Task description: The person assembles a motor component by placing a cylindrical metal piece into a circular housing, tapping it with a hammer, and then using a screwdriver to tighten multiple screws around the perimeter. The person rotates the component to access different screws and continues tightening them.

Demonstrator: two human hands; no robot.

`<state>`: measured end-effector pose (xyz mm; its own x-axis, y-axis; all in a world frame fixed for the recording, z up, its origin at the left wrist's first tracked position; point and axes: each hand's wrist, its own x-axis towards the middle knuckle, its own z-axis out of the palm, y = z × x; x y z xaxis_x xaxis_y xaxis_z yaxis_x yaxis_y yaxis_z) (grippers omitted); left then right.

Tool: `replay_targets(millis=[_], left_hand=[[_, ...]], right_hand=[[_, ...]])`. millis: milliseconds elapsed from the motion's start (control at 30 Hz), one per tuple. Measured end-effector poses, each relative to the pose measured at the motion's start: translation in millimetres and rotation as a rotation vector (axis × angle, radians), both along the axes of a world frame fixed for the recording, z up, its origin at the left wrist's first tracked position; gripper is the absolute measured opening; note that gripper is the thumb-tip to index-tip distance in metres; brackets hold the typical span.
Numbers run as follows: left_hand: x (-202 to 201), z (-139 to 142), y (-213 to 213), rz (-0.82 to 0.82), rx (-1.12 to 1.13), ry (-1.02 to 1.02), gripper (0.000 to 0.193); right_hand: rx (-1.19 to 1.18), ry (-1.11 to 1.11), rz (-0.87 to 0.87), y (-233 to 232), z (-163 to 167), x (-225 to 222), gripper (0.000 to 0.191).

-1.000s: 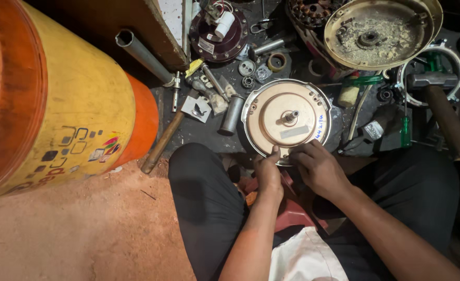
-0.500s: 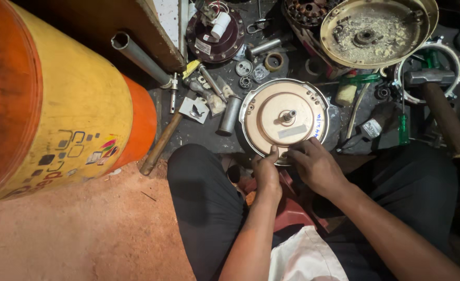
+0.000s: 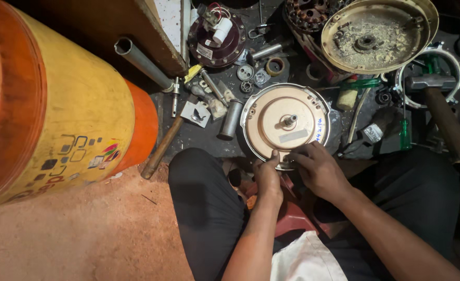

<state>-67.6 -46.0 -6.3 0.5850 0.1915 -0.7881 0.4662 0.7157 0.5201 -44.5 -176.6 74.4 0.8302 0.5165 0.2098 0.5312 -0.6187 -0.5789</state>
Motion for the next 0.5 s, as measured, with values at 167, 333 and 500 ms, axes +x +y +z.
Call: replay_targets(millis=[167, 333, 500], left_hand=[[1, 3, -1, 0.108, -0.053, -0.003, 0.019], [2, 8, 0, 0.059, -0.029, 0.011, 0.018], [1, 15, 3, 0.029, -0.024, -0.008, 0.015]], right_hand=[[0.035, 0.027, 0.001, -3, -1, 1, 0.04], [0.017, 0.035, 0.0, -2, -1, 1, 0.037], [-0.023, 0.0, 0.04, -2, 2, 5, 0.034]])
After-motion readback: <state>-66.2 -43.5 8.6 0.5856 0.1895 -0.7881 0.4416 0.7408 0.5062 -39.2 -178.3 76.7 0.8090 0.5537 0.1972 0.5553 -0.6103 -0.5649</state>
